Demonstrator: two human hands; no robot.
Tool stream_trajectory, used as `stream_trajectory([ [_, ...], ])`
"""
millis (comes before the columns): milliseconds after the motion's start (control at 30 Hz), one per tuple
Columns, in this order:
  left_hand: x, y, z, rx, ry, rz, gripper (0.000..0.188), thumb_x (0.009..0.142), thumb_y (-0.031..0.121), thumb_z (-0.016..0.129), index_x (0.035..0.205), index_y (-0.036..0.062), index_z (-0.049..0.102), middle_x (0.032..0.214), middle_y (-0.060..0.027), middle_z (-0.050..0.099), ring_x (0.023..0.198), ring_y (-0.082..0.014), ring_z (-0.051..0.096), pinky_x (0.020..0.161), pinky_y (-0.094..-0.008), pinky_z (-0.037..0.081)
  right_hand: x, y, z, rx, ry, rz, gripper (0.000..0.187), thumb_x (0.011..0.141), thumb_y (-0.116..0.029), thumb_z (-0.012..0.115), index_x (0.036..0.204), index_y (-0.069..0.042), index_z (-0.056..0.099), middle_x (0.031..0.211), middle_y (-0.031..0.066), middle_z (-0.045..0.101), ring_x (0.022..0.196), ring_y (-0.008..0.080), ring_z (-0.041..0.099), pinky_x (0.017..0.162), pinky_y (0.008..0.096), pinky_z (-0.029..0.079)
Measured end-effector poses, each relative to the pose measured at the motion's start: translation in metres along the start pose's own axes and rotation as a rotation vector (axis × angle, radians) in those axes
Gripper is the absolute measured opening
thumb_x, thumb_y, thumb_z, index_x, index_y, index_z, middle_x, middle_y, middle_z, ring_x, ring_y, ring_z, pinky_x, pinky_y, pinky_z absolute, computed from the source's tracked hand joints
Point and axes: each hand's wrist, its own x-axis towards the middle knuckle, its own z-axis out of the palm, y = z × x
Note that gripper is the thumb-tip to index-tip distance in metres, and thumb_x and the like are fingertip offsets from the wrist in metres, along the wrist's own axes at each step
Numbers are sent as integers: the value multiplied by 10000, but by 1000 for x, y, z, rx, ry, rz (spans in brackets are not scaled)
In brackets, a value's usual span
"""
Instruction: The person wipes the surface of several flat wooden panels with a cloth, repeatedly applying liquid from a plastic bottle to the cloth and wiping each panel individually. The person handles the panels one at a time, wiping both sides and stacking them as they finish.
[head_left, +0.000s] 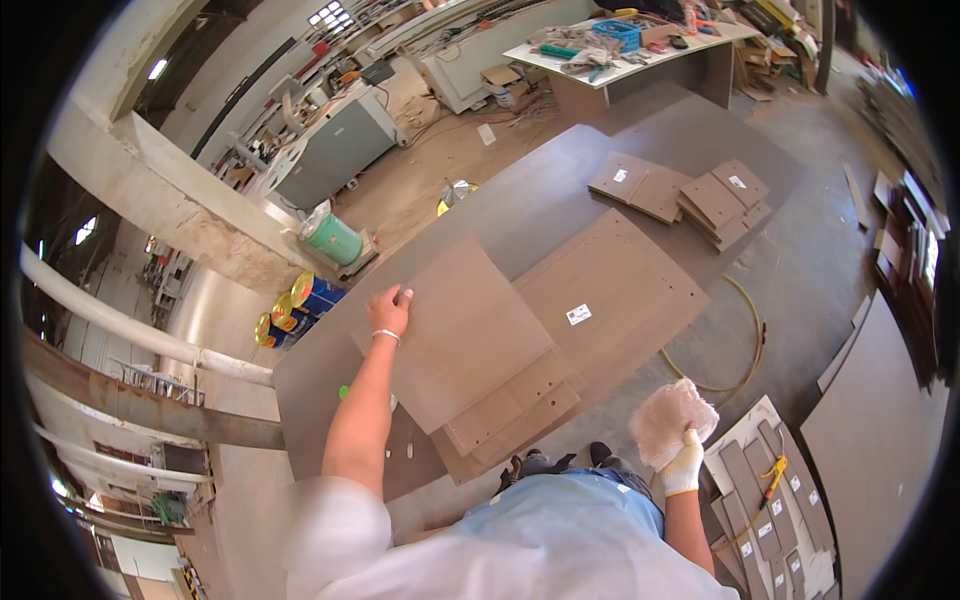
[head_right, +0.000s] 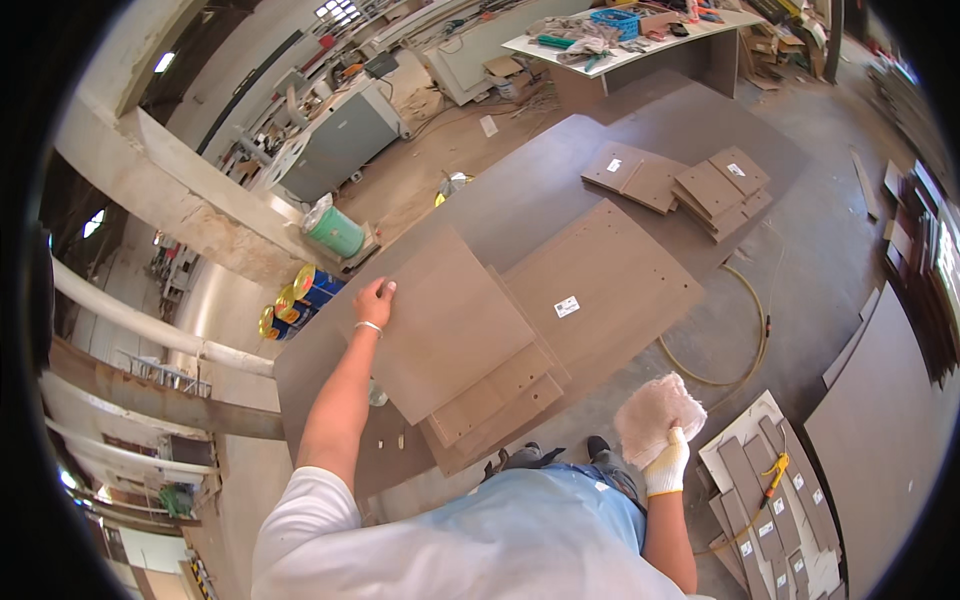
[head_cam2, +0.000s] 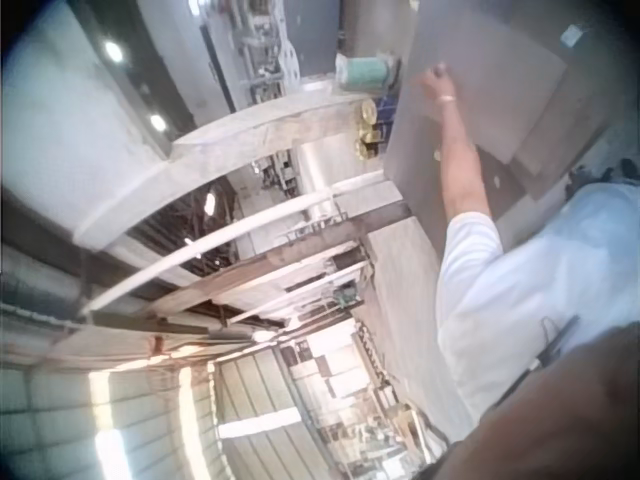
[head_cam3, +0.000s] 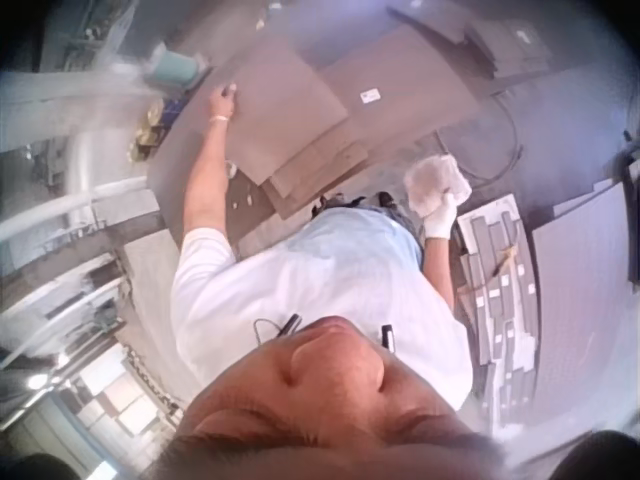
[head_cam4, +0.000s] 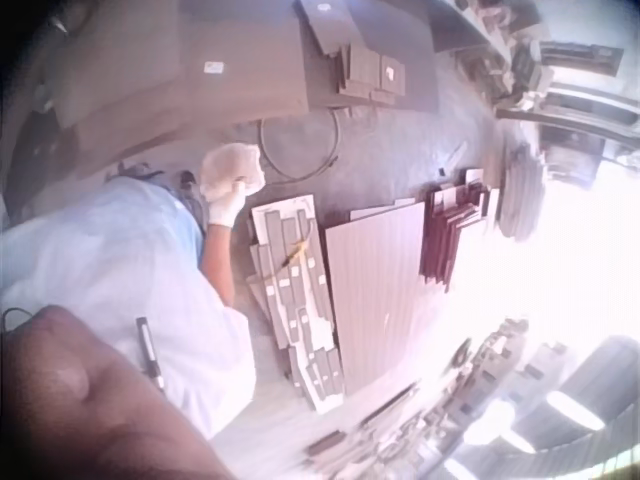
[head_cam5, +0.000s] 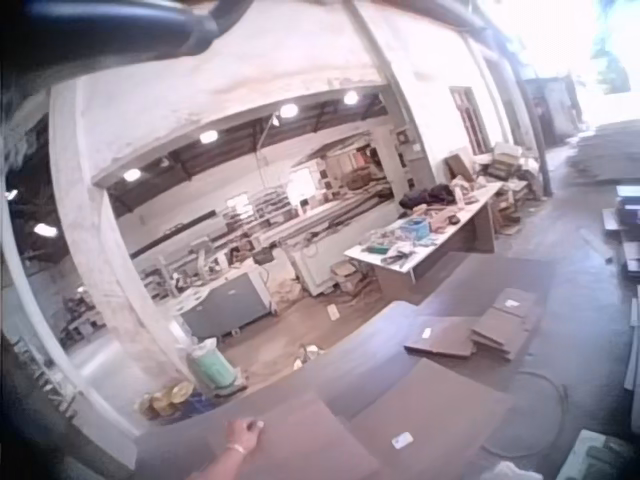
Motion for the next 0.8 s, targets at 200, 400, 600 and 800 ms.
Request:
stream_trajectory([
  [200,-89,-10,65,241,-219,207,577,1053,466,593,1576,226,554,1706,-131,424,1605,-365,311,1297,-664,173,-37,-2,-8,102,51,-173,708,1090,-480,563,1639,-69,387,1630,196,490,1452,458,513,1202,636,437],
  [400,-237,-61,60,7,-43,212,597,993,321,670,1552,155,545,1695,-160,417,1577,-417,335,1286,-643,211,-48,42,68,35,-122,-221,737,1055,-468,618,1629,-55,409,1630,213,488,1455,461,512,1196,634,447],
  [600,-290,-261,73,-490,257,-792,990,807,199,901,1600,-65,370,1644,-285,423,1566,-410,356,1301,-486,283,-27,134,143,-266,-230,-49,724,970,-264,691,1595,-13,426,1563,238,548,1391,475,568,1161,632,492],
  [800,-210,-315,75,-743,71,-530,992,762,266,963,1563,-10,447,1516,-198,592,1431,-318,551,1213,-446,412,-24,251,225,-374,-244,244,749,972,-276,764,1590,-24,424,1513,234,581,1340,463,604,1118,619,526],
])
